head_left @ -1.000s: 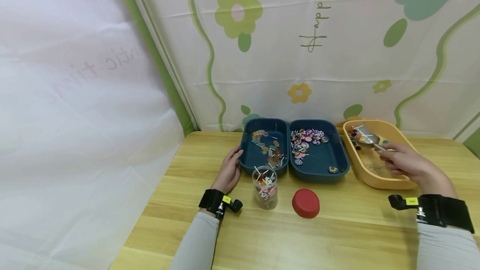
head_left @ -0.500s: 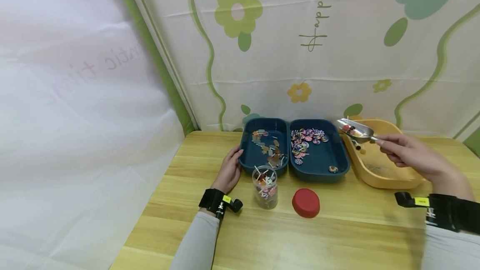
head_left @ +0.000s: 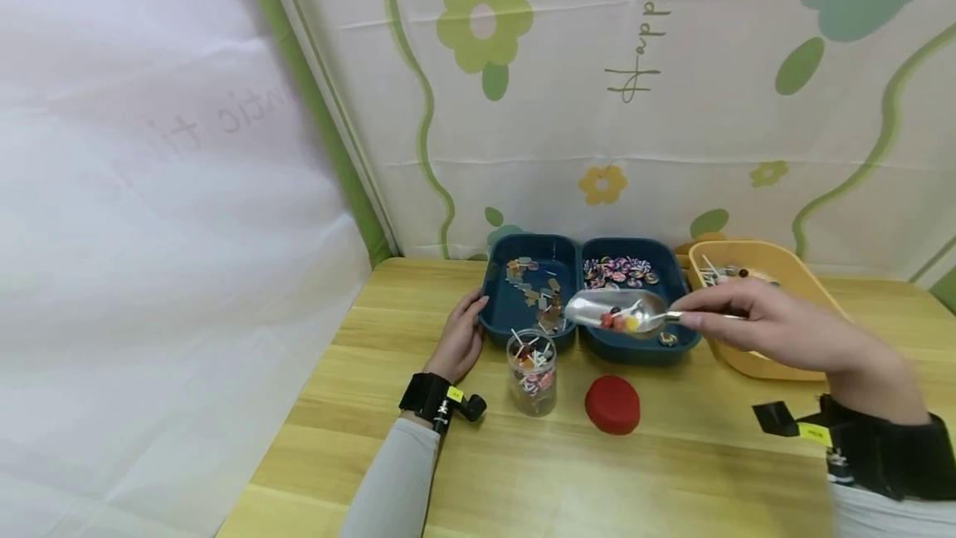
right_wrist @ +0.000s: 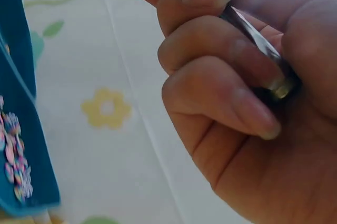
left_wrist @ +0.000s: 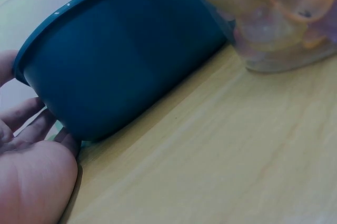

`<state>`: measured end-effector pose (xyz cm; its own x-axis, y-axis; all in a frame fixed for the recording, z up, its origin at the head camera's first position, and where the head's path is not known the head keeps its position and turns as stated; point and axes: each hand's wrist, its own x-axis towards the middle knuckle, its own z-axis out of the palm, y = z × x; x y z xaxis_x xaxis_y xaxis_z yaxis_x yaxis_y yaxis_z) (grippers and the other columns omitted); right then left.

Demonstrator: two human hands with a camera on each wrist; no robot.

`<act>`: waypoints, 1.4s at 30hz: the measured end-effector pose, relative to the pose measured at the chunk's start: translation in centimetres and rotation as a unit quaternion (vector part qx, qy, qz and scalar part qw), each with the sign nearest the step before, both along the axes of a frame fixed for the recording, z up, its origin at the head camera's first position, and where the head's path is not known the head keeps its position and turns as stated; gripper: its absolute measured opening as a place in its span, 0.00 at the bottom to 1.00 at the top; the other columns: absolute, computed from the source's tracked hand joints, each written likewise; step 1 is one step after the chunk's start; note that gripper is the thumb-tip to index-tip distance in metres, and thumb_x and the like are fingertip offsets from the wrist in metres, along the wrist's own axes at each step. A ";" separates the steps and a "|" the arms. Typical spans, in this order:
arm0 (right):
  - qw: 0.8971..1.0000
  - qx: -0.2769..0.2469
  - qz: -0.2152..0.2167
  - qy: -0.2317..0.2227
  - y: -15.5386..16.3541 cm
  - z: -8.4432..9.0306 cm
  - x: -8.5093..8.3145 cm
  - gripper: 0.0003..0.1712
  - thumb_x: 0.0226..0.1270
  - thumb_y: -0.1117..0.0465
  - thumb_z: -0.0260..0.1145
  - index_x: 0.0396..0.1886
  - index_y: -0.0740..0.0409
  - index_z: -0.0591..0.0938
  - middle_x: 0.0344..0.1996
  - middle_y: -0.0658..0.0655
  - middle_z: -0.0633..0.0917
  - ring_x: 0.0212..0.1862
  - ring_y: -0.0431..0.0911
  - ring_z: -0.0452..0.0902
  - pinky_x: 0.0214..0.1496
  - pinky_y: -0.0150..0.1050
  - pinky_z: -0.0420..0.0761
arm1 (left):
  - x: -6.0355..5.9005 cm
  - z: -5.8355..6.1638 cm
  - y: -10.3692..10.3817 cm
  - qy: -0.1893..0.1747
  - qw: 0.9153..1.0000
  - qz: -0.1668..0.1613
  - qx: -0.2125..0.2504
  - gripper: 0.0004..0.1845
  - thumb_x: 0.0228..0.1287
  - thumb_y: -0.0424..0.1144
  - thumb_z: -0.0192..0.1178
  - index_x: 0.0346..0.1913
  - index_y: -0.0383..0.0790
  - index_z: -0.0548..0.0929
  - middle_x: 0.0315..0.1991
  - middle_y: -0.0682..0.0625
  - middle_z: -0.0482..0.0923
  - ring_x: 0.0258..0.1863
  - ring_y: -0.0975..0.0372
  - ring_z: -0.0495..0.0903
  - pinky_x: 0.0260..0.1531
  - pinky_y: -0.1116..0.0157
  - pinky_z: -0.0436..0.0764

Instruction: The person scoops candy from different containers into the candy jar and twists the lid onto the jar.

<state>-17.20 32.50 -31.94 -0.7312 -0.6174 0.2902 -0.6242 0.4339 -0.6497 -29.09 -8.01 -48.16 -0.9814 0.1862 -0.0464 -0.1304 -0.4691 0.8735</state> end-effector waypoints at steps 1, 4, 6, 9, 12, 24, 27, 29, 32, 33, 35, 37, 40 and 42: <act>1.000 0.014 -0.009 0.006 -0.7 0.2 0.3 0.17 0.75 0.69 0.62 0.53 0.45 0.88 0.23 0.42 0.74 0.25 0.39 0.67 0.24 0.35 0.69 | 0.0 0.0 0.1 0.002 1.000 -0.001 0.000 0.28 0.83 0.38 0.49 0.78 0.35 0.60 0.79 0.44 0.55 0.78 0.56 0.55 0.76 0.59 0.57; 0.998 0.051 -0.029 0.000 -2.3 0.6 1.0 0.13 0.76 0.61 0.65 0.52 0.39 0.88 0.28 0.36 0.80 0.31 0.36 0.72 0.29 0.33 0.72 | -0.1 0.1 0.2 0.003 1.000 -0.003 -0.001 0.28 0.83 0.38 0.49 0.79 0.35 0.59 0.79 0.44 0.53 0.79 0.56 0.54 0.76 0.60 0.57; 0.998 0.058 -0.021 -0.025 -3.2 0.8 1.3 0.11 0.77 0.59 0.64 0.51 0.42 0.89 0.32 0.37 0.84 0.30 0.37 0.77 0.31 0.33 0.76 | -0.1 0.2 0.4 0.004 1.000 -0.005 -0.003 0.28 0.83 0.38 0.49 0.79 0.35 0.59 0.80 0.44 0.52 0.79 0.56 0.53 0.77 0.60 0.56; 0.996 0.064 -0.017 -0.060 -4.1 1.1 1.6 0.11 0.78 0.55 0.64 0.51 0.45 0.89 0.39 0.40 0.89 0.32 0.38 0.81 0.33 0.35 0.80 | -0.1 0.2 0.5 0.004 1.000 -0.007 -0.006 0.28 0.83 0.38 0.49 0.79 0.34 0.58 0.80 0.43 0.51 0.79 0.55 0.52 0.77 0.59 0.56; 0.995 0.065 -0.024 -0.065 -4.4 1.2 1.9 0.10 0.77 0.54 0.64 0.50 0.45 0.89 0.38 0.41 0.89 0.30 0.39 0.81 0.32 0.35 0.80 | -0.2 0.2 0.7 0.002 1.000 -0.007 -0.007 0.28 0.83 0.38 0.49 0.79 0.34 0.59 0.80 0.42 0.52 0.79 0.55 0.53 0.76 0.59 0.57; 0.996 0.051 -0.072 0.016 -2.8 1.5 3.0 0.10 0.72 0.60 0.69 0.48 0.42 0.91 0.35 0.37 0.88 0.29 0.36 0.78 0.29 0.33 0.77 | -0.2 -0.2 1.0 -0.005 1.000 -0.002 -0.017 0.28 0.83 0.38 0.49 0.79 0.37 0.59 0.81 0.42 0.51 0.80 0.55 0.52 0.77 0.58 0.55; 0.993 0.049 -0.100 0.027 -1.6 1.6 3.3 0.12 0.71 0.63 0.69 0.48 0.42 0.90 0.38 0.38 0.88 0.31 0.37 0.77 0.29 0.33 0.76 | -0.3 -0.2 1.0 -0.006 1.000 0.001 -0.021 0.28 0.83 0.38 0.49 0.79 0.36 0.59 0.81 0.42 0.52 0.79 0.55 0.53 0.77 0.58 0.56; 0.991 0.047 -0.125 0.030 -0.5 1.7 3.6 0.14 0.71 0.65 0.69 0.49 0.42 0.90 0.42 0.39 0.88 0.33 0.37 0.77 0.29 0.33 0.76 | -0.3 -0.1 1.0 -0.006 1.000 0.003 -0.022 0.28 0.82 0.39 0.50 0.79 0.36 0.59 0.80 0.42 0.53 0.79 0.55 0.54 0.77 0.58 0.57; 0.983 0.036 -0.178 0.033 1.3 1.9 4.5 0.13 0.71 0.67 0.68 0.49 0.47 0.90 0.37 0.39 0.87 0.30 0.36 0.76 0.26 0.31 0.73 | -0.2 -0.1 0.9 -0.011 1.000 0.007 -0.024 0.28 0.82 0.39 0.50 0.79 0.36 0.60 0.80 0.43 0.54 0.78 0.56 0.56 0.76 0.59 0.58; 0.979 0.031 -0.200 0.037 1.8 2.0 4.8 0.12 0.71 0.67 0.68 0.48 0.49 0.91 0.36 0.37 0.87 0.30 0.35 0.76 0.25 0.30 0.72 | -0.2 -0.1 0.8 -0.012 1.000 0.008 -0.024 0.28 0.82 0.39 0.51 0.78 0.37 0.61 0.80 0.43 0.54 0.78 0.56 0.56 0.76 0.59 0.58; 0.968 0.017 -0.244 0.057 2.8 2.2 5.6 0.10 0.71 0.67 0.68 0.48 0.56 0.90 0.28 0.38 0.84 0.24 0.35 0.73 0.20 0.30 0.67 | -0.2 -0.1 0.7 -0.015 1.000 0.010 -0.025 0.27 0.82 0.39 0.51 0.78 0.38 0.62 0.79 0.44 0.55 0.78 0.56 0.57 0.76 0.59 0.58; 0.951 0.010 -0.300 0.076 3.6 2.4 6.3 0.09 0.73 0.66 0.66 0.48 0.63 0.89 0.23 0.40 0.81 0.20 0.36 0.70 0.17 0.31 0.63 | -0.1 -0.1 0.6 -0.016 0.999 0.011 -0.027 0.27 0.82 0.39 0.51 0.77 0.38 0.63 0.79 0.44 0.56 0.77 0.56 0.57 0.76 0.59 0.58; 0.925 -0.015 -0.367 0.092 4.8 2.1 6.8 0.09 0.75 0.64 0.64 0.45 0.49 0.88 0.15 0.48 0.73 0.14 0.41 0.60 0.14 0.38 0.56 | -0.1 -0.1 0.4 -0.013 0.999 0.013 -0.027 0.26 0.82 0.39 0.50 0.77 0.38 0.63 0.79 0.44 0.57 0.77 0.56 0.58 0.76 0.58 0.59; 0.915 -0.027 -0.392 0.089 5.8 1.6 6.8 0.14 0.77 0.63 0.62 0.42 0.35 0.85 0.15 0.49 0.71 0.14 0.42 0.57 0.14 0.39 0.55 | -0.2 -0.2 0.3 -0.012 1.000 0.013 -0.023 0.27 0.83 0.39 0.49 0.78 0.38 0.63 0.79 0.43 0.56 0.77 0.55 0.58 0.76 0.58 0.59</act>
